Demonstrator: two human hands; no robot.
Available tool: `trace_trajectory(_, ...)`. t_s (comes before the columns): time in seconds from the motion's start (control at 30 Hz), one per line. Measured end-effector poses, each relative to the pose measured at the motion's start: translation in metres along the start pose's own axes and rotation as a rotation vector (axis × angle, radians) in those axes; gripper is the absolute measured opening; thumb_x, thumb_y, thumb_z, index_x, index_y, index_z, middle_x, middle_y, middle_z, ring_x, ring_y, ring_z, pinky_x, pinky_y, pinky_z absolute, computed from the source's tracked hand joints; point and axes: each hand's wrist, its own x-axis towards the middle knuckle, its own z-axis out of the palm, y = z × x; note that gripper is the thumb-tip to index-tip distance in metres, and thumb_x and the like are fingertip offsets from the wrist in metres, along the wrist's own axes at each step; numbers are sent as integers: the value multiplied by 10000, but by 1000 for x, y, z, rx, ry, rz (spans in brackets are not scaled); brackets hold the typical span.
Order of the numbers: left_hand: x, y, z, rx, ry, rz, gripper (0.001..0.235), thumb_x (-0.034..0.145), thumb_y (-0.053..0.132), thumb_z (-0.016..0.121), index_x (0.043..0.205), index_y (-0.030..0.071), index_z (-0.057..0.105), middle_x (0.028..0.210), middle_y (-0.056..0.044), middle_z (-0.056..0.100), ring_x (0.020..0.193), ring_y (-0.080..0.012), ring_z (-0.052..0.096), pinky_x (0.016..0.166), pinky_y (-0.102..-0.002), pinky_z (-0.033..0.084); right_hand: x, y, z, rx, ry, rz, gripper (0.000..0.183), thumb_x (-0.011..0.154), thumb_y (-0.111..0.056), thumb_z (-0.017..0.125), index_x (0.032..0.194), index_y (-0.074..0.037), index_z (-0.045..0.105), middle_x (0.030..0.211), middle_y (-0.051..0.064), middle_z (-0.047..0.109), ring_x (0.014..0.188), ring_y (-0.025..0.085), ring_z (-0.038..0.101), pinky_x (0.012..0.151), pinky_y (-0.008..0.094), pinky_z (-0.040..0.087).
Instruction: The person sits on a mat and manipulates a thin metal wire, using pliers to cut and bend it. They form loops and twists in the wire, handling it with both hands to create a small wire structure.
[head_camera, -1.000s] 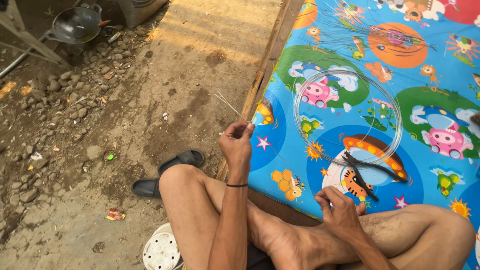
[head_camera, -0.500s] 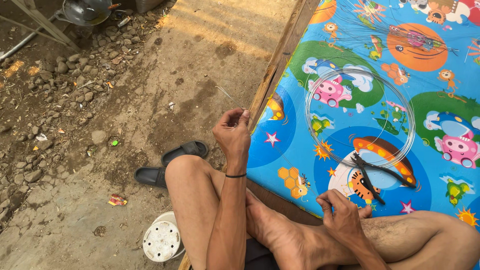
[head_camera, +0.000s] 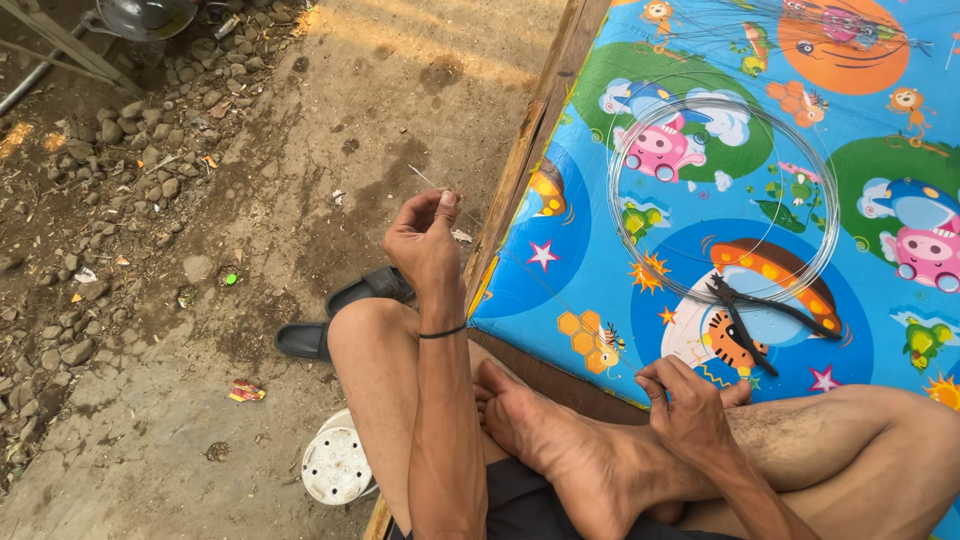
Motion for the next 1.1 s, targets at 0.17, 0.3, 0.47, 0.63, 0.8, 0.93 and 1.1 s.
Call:
trace_trajectory(0.17,7,4,-4,-68,-28,-7,90,896,16,757,976,-20,739,893,-93,778,818,-125,724,761,-239,581,-1,1,-3,-34,2,6,80,878,-89,687,894,-17,657,841,124,684,752,323,691,648,403,532)
trace_trajectory(0.3,19,11,-18,-127,-10,36,90,917,20,747,996,-21,734,925,-102,776,850,-124,723,775,-234,570,-3,4,-4,-22,-11,-4,80,868,-83,694,871,-20,645,825,118,679,760,333,682,662,415,526)
trace_trajectory(0.47,13,26,-20,-176,-36,67,78,953,5,735,1017,-30,711,930,-112,760,812,-131,677,748,-248,538,2,-1,-2,-27,-28,-6,78,858,-67,693,872,-13,638,826,128,658,784,346,667,666,425,521)
trace_trajectory(0.63,-13,78,-13,-489,-113,33,66,978,23,699,988,36,635,937,-81,685,820,-183,690,769,-363,633,17,-11,-4,-44,67,-152,62,822,-62,719,865,-40,681,805,117,650,788,344,630,709,451,499)
trace_trajectory(0.8,-56,147,-4,-472,-356,237,128,1152,16,688,1056,0,605,957,-140,657,761,-186,633,662,-323,549,18,-9,-1,149,159,-99,293,849,-109,784,1120,-54,687,1006,118,709,879,289,692,768,392,551)
trace_trajectory(0.93,-94,202,11,-211,-432,408,130,1187,-1,690,1115,-30,587,968,-154,614,729,-185,600,674,-316,509,32,31,-36,191,206,106,522,825,-196,816,1298,-77,629,1053,127,709,990,279,711,848,395,563)
trace_trajectory(1.1,-138,226,48,132,-447,592,93,1154,-67,641,1172,-59,550,1054,-136,584,776,-175,611,723,-289,571,52,117,-92,-466,4,235,886,740,-461,870,1403,-6,500,1287,209,610,1228,407,568,1008,549,440)
